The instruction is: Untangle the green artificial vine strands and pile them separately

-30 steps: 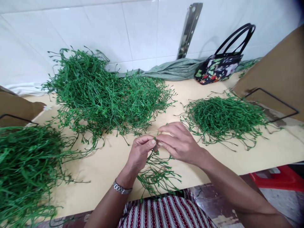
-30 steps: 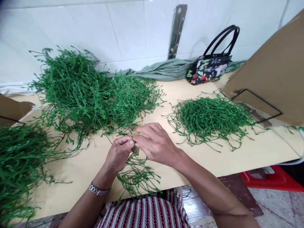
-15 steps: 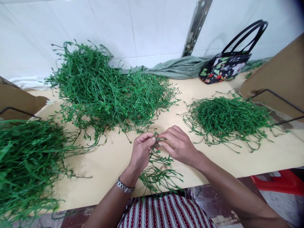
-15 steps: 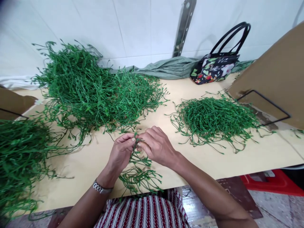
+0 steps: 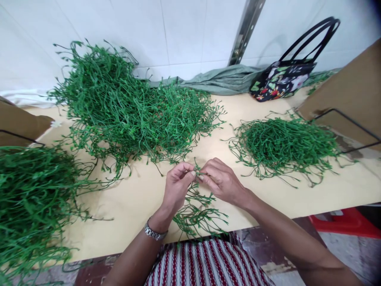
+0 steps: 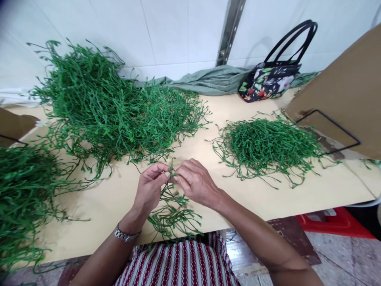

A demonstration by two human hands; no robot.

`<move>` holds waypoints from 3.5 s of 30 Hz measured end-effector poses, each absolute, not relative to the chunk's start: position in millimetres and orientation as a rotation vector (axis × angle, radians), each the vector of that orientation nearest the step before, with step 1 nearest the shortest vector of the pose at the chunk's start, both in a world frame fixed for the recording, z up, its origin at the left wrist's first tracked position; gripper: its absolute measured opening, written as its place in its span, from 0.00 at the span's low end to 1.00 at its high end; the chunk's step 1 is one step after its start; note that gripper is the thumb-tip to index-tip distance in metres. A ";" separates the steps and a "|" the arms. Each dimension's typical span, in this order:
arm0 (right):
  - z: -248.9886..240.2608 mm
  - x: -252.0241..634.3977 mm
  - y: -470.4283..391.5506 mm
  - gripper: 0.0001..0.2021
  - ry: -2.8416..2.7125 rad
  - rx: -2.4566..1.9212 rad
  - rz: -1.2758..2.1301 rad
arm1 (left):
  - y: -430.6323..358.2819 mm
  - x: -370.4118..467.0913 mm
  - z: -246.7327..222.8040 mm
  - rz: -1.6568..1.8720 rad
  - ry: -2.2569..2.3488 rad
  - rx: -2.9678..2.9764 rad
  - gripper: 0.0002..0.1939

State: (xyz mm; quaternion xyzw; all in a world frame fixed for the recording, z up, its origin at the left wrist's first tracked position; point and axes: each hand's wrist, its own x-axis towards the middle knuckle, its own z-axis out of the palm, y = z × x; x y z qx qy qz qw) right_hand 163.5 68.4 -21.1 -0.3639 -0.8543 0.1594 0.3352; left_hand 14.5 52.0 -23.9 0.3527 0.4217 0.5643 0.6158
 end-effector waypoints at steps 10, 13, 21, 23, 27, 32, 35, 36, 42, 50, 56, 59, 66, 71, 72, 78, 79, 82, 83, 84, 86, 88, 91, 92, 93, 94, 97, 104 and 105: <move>-29.2 170.0 66.4 0.05 -2.066 -1.026 0.988 | 50.0 14.4 -17.1 1.273 0.926 0.739 0.05; -31.2 168.9 67.4 0.06 -2.112 -0.940 0.863 | 49.8 14.4 -18.9 1.288 0.916 0.766 0.04; -32.0 165.8 71.5 0.05 -2.228 -0.856 0.627 | 51.2 13.0 -21.3 1.291 0.951 0.818 0.03; -32.3 165.1 72.0 0.05 -2.185 -0.863 0.668 | 51.8 12.7 -21.9 1.268 0.926 0.807 0.03; -34.5 163.0 72.1 0.03 -2.139 -0.845 0.704 | 53.3 13.5 -23.1 1.228 0.915 0.757 0.03; -37.9 161.9 69.0 0.05 -2.193 -0.853 0.564 | 53.4 14.0 -22.3 1.198 1.007 0.871 0.04; -37.5 162.0 66.8 0.07 -2.300 -0.920 0.430 | 52.5 12.4 -21.2 1.152 1.020 0.951 0.03; -37.0 162.0 66.5 0.08 -2.335 -0.949 0.381 | 52.2 12.0 -20.8 1.135 1.006 0.960 0.03; -32.4 161.4 64.8 0.10 -2.399 -0.922 0.303 | 52.0 11.2 -18.8 1.185 0.963 0.821 0.06; -3.3 189.7 57.3 0.12 -2.214 -0.826 0.897 | 62.7 -5.3 -9.9 1.290 0.939 0.744 0.09; 15.7 267.2 86.0 0.06 -2.069 -1.400 -0.159 | 61.9 -0.3 -8.5 1.205 0.913 0.793 0.08; 9.7 313.0 105.3 0.12 -2.053 -1.616 -0.474 | 60.6 0.0 -10.5 1.181 0.947 0.764 0.09; 2.4 341.0 115.8 0.16 -2.002 -1.800 -0.791 | 57.1 3.5 -15.0 1.119 0.961 0.720 0.08; 24.1 296.9 100.7 0.17 -1.891 -1.696 -0.699 | 56.3 5.7 -17.5 1.088 0.936 0.696 0.07; 24.0 280.0 97.1 0.16 -1.954 -1.570 -0.583 | 56.3 6.3 -17.6 1.078 0.931 0.687 0.07; -1.2 172.7 75.1 0.20 -2.354 -0.858 0.457 | 54.2 11.7 -17.2 1.065 0.920 0.603 0.08; -5.4 163.8 72.9 0.19 -2.361 -0.838 0.483 | 53.7 12.8 -17.3 1.080 0.927 0.572 0.08; -13.9 156.0 69.6 0.16 -2.358 -0.891 0.453 | 52.1 16.1 -19.3 1.125 0.947 0.528 0.08; -15.5 157.3 69.2 0.15 -2.362 -0.913 0.438 | 51.6 17.2 -20.5 1.149 0.950 0.540 0.08; -16.7 159.3 68.9 0.15 -2.368 -0.928 0.427 | 51.2 18.2 -21.9 1.173 0.953 0.565 0.07; -18.0 163.2 68.3 0.15 -2.374 -0.947 0.401 | 50.3 19.8 -25.0 1.219 0.971 0.648 0.06; -17.8 165.2 67.7 0.14 -2.384 -0.963 0.369 | 49.2 20.7 -28.2 1.249 1.007 0.743 0.05; -15.8 165.0 66.5 0.11 -2.401 -0.989 0.321 | 47.3 20.9 -32.0 1.264 1.060 0.848 0.05; -15.0 164.5 66.0 0.11 -2.405 -0.999 0.295 | 46.7 20.7 -32.8 1.264 1.076 0.872 0.06; -14.3 164.0 65.5 0.11 -2.408 -1.010 0.264 | 46.1 20.4 -33.2 1.260 1.094 0.896 0.06; -13.8 163.4 65.0 0.11 -2.410 -1.021 0.230 | 45.6 20.1 -33.1 1.256 1.113 0.925 0.07; -13.2 162.7 63.7 0.13 -2.406 -1.043 0.172 | 44.5 18.9 -30.3 1.240 1.166 1.028 0.07; -10.0 171.0 66.1 0.12 -2.366 -0.960 0.339 | 44.8 15.3 -20.4 1.172 1.147 1.116 0.05; -9.5 173.0 66.9 0.12 -2.373 -0.937 0.351 | 45.0 14.2 -20.1 1.156 1.136 1.126 0.04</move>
